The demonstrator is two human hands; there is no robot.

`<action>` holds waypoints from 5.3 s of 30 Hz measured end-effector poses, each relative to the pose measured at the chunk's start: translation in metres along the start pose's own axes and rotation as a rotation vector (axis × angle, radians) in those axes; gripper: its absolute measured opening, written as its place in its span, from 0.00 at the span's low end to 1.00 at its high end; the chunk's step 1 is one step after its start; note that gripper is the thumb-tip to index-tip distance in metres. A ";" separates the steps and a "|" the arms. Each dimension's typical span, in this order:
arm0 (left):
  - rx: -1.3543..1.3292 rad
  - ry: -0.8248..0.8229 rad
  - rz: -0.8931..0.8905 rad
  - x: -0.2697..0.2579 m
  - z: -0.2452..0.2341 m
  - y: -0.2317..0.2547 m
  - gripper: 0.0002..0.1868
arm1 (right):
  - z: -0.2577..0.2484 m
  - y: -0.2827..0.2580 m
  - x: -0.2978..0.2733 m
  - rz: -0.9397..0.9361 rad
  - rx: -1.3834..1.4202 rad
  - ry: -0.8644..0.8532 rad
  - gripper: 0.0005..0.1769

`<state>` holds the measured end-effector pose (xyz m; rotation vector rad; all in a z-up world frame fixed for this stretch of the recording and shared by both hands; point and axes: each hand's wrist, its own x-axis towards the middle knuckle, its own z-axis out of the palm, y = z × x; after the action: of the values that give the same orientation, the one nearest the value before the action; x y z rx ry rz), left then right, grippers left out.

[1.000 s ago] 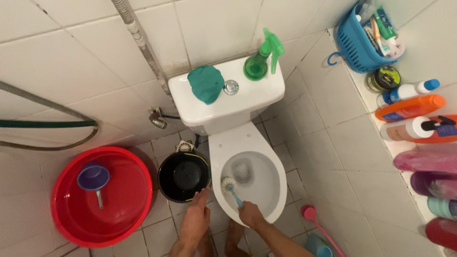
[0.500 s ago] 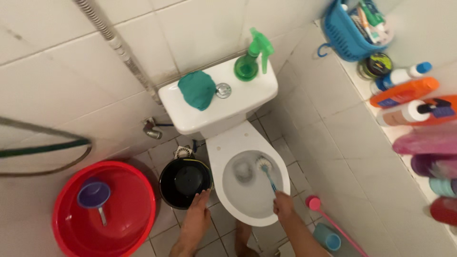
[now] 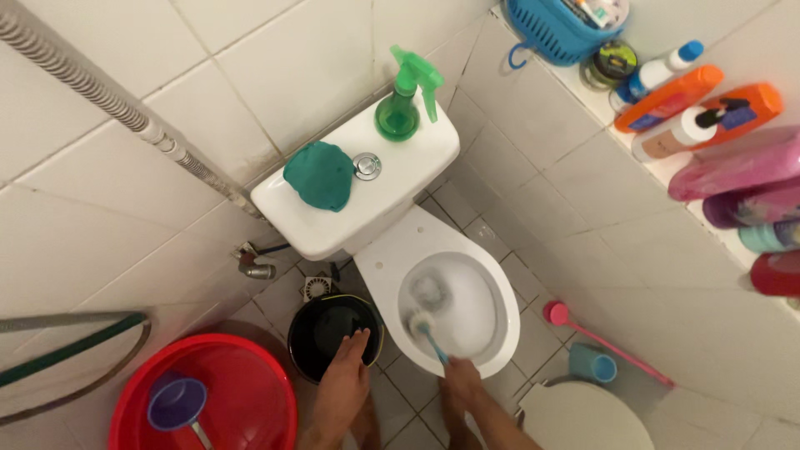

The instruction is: The person pours water from a black bucket and a blue scoop into a toilet while scrubbing the bowl with a brush.

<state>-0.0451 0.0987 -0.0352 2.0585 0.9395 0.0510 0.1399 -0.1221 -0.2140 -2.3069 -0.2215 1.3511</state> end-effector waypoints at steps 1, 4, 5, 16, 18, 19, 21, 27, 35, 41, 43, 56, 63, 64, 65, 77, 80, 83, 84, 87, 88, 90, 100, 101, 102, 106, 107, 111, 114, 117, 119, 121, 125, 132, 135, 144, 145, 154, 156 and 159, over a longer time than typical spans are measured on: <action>-0.003 -0.014 0.000 0.001 -0.003 -0.002 0.31 | 0.006 -0.016 0.011 0.013 0.000 0.007 0.19; 0.003 -0.110 -0.040 0.006 -0.008 -0.007 0.32 | 0.009 -0.054 0.043 0.024 0.026 0.106 0.20; 0.012 -0.151 -0.050 0.008 -0.008 -0.009 0.32 | 0.005 -0.061 0.051 0.125 0.093 0.079 0.23; 0.006 -0.387 -0.041 0.015 0.003 -0.035 0.33 | 0.011 -0.008 0.024 -0.060 0.011 0.098 0.24; -0.005 -0.346 0.010 0.017 0.006 -0.037 0.33 | 0.013 -0.008 0.010 -0.096 -0.075 0.088 0.24; -0.012 -0.322 0.034 0.017 0.008 -0.039 0.33 | 0.011 -0.006 0.002 -0.158 -0.157 0.098 0.23; -0.016 -0.306 0.068 0.019 0.011 -0.044 0.34 | 0.006 -0.007 -0.004 -0.204 -0.314 0.084 0.21; -0.024 -0.313 0.040 0.030 0.019 -0.053 0.34 | 0.000 -0.023 0.001 -0.095 -0.482 0.052 0.20; -0.004 -0.376 0.014 0.046 0.027 -0.063 0.35 | 0.017 -0.027 0.053 0.038 -0.589 0.067 0.16; 0.040 -0.402 0.000 0.049 0.031 -0.086 0.35 | 0.023 -0.008 0.104 0.122 -0.466 0.084 0.14; 0.042 -0.361 0.052 0.048 0.034 -0.094 0.37 | 0.029 -0.004 0.125 0.042 -0.427 0.086 0.14; 0.032 -0.370 0.004 0.054 0.049 -0.105 0.35 | 0.006 -0.021 0.167 0.397 1.085 0.056 0.11; 0.050 -0.346 0.027 0.056 0.051 -0.103 0.35 | 0.029 -0.046 0.145 0.380 1.070 0.089 0.11; 0.050 -0.355 0.017 0.055 0.049 -0.102 0.35 | 0.036 -0.049 0.144 0.332 1.037 0.059 0.10; 0.043 -0.373 0.013 0.056 0.047 -0.101 0.35 | 0.038 -0.052 0.143 0.280 1.003 0.031 0.09; -0.003 -0.290 0.137 0.047 0.069 -0.100 0.36 | 0.010 0.015 0.060 -0.068 -0.408 0.006 0.22; -0.023 -0.284 0.140 0.046 0.069 -0.090 0.35 | -0.025 0.024 0.027 0.007 -0.601 -0.009 0.24; -0.017 -0.286 0.131 0.046 0.065 -0.081 0.35 | -0.064 0.015 0.011 0.067 -0.727 0.039 0.26; -0.020 -0.255 0.156 0.045 0.065 -0.079 0.36 | -0.074 0.011 0.009 0.080 -0.762 0.063 0.26; -0.039 -0.232 0.157 0.043 0.062 -0.070 0.36 | -0.098 0.002 0.015 0.065 -0.760 0.157 0.26; -0.047 -0.235 0.143 0.042 0.061 -0.068 0.36 | -0.097 0.001 0.016 0.055 -0.785 0.157 0.28; -0.027 -0.248 0.132 0.040 0.059 -0.063 0.35 | -0.092 0.000 0.015 0.038 -0.839 0.154 0.32; 0.033 -0.394 -0.007 0.022 0.041 -0.034 0.33 | -0.061 -0.003 -0.065 0.089 -0.749 -0.087 0.25; 0.044 -0.376 0.010 0.017 0.041 -0.032 0.33 | -0.060 0.001 -0.065 0.067 -0.714 -0.123 0.23; 0.055 -0.358 0.027 0.012 0.041 -0.029 0.34 | -0.059 0.005 -0.066 0.044 -0.680 -0.159 0.23; 0.054 -0.344 0.085 0.004 0.040 -0.021 0.34 | -0.080 0.028 -0.070 -0.009 -0.789 -0.041 0.20; 0.038 -0.326 0.089 0.001 0.040 -0.021 0.33 | -0.090 0.031 -0.069 0.025 -0.823 -0.031 0.21; -0.001 -0.263 0.122 -0.010 0.045 -0.022 0.33 | -0.131 0.028 -0.059 0.121 -0.948 -0.002 0.25; -0.009 -0.229 0.135 -0.016 0.051 -0.022 0.33 | -0.151 0.023 -0.040 0.036 -0.978 0.079 0.21; -0.008 -0.219 0.121 -0.025 0.055 -0.018 0.33 | -0.149 0.022 -0.030 -0.058 -0.994 0.201 0.21; -0.009 -0.222 0.108 -0.029 0.054 -0.015 0.33 | -0.148 0.022 -0.029 -0.021 -0.967 0.189 0.23; -0.014 -0.226 0.098 -0.033 0.052 -0.013 0.34 | -0.146 0.025 -0.036 0.002 -0.978 0.150 0.25; -0.005 -0.250 0.115 -0.037 0.052 -0.012 0.34 | -0.131 0.046 -0.067 0.020 -1.019 0.038 0.28; -0.023 -0.198 0.171 -0.043 0.054 -0.005 0.34 | -0.082 0.062 -0.072 -0.078 -0.789 -0.081 0.23; -0.018 -0.181 0.123 -0.048 0.050 -0.002 0.36 | -0.094 0.055 -0.069 -0.058 -0.895 -0.074 0.20; -0.028 -0.171 0.119 -0.054 0.050 0.001 0.35 | -0.096 0.083 -0.044 -0.241 -1.006 0.087 0.14; -0.033 -0.154 0.131 -0.055 0.050 0.000 0.36 | -0.085 0.092 -0.044 -0.321 -1.002 0.101 0.13; 0.038 -0.252 0.093 -0.023 0.022 0.012 0.35 | 0.016 0.017 0.003 -0.207 -0.451 -0.068 0.13; 0.045 -0.262 0.108 -0.014 0.013 0.015 0.35 | 0.026 -0.005 0.015 -0.098 -0.276 -0.063 0.13; 0.032 -0.252 0.146 0.008 0.000 0.018 0.34 | 0.030 -0.026 0.026 -0.027 -0.147 -0.070 0.14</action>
<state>-0.0288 0.0980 -0.0247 2.1015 0.6393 -0.1434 0.1294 -0.0805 -0.2348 -2.3683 -0.3848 1.4479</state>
